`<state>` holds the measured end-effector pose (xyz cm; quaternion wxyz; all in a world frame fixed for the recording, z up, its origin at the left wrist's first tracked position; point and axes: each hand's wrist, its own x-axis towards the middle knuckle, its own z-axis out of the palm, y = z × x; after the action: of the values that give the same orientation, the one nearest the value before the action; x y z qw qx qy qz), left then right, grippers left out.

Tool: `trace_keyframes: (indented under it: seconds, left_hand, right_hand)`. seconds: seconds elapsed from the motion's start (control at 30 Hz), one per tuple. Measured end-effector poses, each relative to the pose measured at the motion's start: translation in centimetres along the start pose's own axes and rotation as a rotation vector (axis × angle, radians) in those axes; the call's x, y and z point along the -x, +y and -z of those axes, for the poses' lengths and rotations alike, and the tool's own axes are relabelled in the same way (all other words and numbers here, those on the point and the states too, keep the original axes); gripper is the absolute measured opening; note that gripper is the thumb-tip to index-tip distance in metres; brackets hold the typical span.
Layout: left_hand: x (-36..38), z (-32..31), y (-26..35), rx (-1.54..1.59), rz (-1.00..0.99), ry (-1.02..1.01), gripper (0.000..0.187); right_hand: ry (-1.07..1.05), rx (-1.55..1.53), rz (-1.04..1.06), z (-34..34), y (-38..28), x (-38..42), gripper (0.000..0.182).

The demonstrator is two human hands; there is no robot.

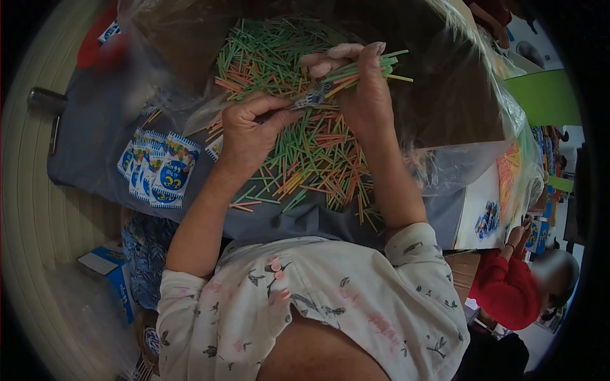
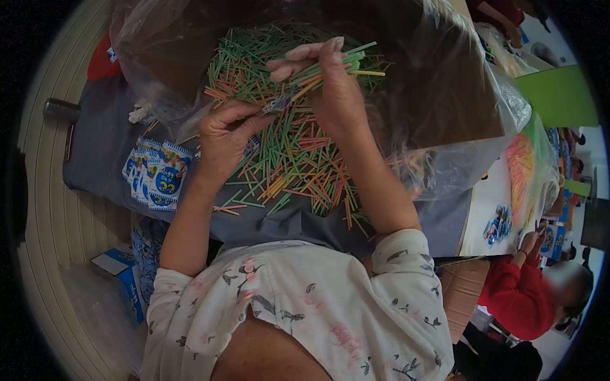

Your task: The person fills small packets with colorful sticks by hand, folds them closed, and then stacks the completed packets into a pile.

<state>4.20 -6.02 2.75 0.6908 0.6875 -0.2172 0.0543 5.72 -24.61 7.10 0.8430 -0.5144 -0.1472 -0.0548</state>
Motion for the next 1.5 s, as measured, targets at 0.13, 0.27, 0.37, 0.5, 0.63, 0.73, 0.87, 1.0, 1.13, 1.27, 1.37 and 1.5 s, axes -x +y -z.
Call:
trace_keyframes:
  seconds: [0.13,0.27,0.37,0.5,0.63,0.73,0.87,1.0,1.13,1.27,1.37,1.5]
  left_hand:
    - [0.2,0.0,-0.2,0.007,0.038,0.031,0.017]
    - [-0.1,-0.2,-0.4,0.125,0.084,0.053,0.02]
    - [-0.2,-0.3,-0.1,0.142,0.136,0.054,0.021]
    - [-0.2,0.0,-0.1,0.142,0.138,0.076,0.02]
    - [-0.3,0.3,0.0,0.071,0.112,0.069,0.018]
    - [-0.4,0.2,-0.7,0.132,0.099,0.068,0.017]
    - [-0.6,-0.7,-1.6,0.269,0.064,0.056,0.014]
    - [-1.5,-1.2,-1.4,0.28,0.144,0.03,0.014]
    - [-2.7,-1.6,-0.6,0.331,0.229,0.036,0.014]
    - [-3.2,-1.9,-0.5,0.307,0.185,0.049,0.013]
    - [-3.4,-1.6,-0.8,0.342,0.201,0.057,0.014]
    - [-3.3,-1.5,-0.9,0.428,0.222,0.059,0.015]
  right_hand:
    - [0.066,-0.282,0.085,0.9,0.1,-0.5,0.055]
    - [0.069,-0.102,0.22,-0.6,0.8,-0.4,0.054]
    - [0.073,0.07,0.23,-1.6,1.5,0.3,0.051]
    - [0.082,0.28,0.235,-1.6,2.3,0.9,0.051]
    - [0.045,0.454,0.294,-1.7,2.9,0.6,0.056]
    - [0.01,0.57,0.23,-2.5,2.3,0.4,0.057]
    - [-0.088,0.546,0.027,-2.1,1.6,0.1,0.056]
    - [-0.096,0.559,-0.003,-1.5,1.1,-0.6,0.06]
    - [-0.067,0.705,0.183,-1.4,-0.2,-1.1,0.062]
    - [-0.1,0.767,0.165,-1.2,-0.5,-1.4,0.064]
    - [0.056,0.444,0.155,-0.4,0.1,-1.7,0.064]
    - [0.121,0.422,0.154,-0.5,0.6,-1.4,0.062]
